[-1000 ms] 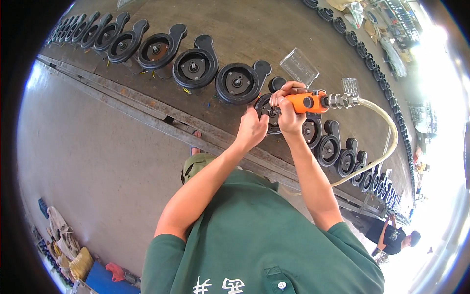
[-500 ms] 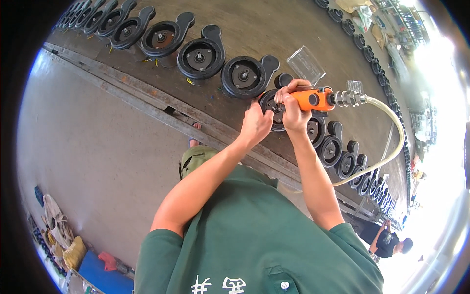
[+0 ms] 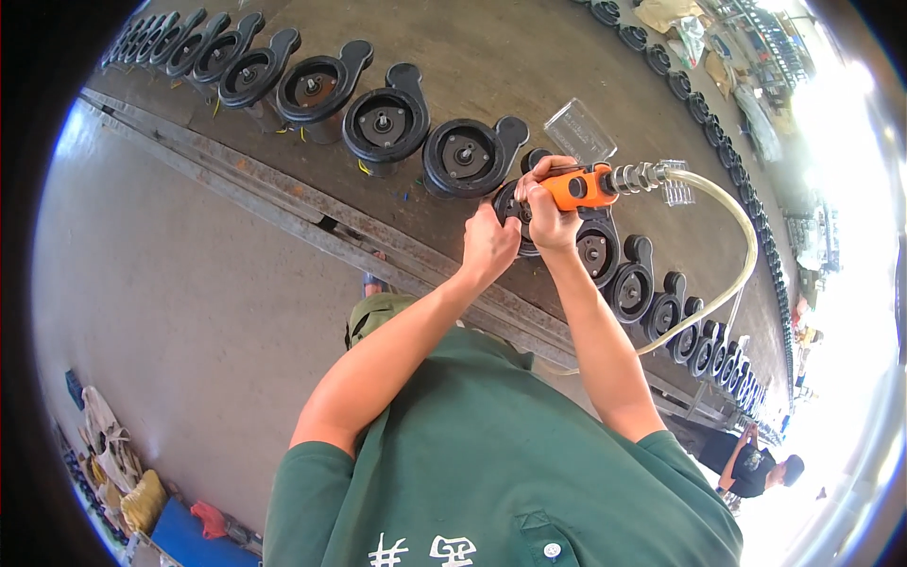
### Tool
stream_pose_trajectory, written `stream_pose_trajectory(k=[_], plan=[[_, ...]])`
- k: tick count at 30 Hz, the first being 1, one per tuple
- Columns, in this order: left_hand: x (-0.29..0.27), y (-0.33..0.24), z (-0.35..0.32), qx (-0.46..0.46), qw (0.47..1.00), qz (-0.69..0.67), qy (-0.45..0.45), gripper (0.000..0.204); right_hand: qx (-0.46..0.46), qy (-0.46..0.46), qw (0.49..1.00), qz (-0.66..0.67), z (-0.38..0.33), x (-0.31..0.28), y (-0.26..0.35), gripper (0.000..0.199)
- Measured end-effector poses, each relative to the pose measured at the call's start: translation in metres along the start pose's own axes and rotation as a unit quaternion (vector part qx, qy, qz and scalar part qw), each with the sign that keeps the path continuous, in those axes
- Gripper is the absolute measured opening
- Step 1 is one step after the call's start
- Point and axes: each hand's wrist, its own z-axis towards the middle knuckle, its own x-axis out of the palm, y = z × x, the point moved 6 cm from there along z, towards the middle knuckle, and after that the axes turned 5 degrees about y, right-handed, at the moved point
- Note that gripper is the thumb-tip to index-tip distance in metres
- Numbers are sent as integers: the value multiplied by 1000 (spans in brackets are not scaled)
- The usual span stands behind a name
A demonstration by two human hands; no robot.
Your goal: The person uses a powered nut driver to fasten components onto a series of circular mechanical parts arranged on a long industrial workbench.
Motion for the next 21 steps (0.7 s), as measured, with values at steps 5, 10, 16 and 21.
stream_pose_trajectory(k=[5, 10, 16, 21], plan=[[1, 6, 1, 11, 1000, 12, -24, 43, -32, -7, 999, 11, -1, 4, 5, 21], [2, 5, 2, 51, 998, 22, -39, 42, -45, -35, 998, 20, 2, 6, 6, 25], [6, 5, 5, 17, 1000, -2, -22, 46, -102, -29, 994, -16, -11, 6, 66, 27], [9, 15, 10, 38, 997, -72, 1, 54, -56, -84, 995, -8, -44, -35, 38, 27]])
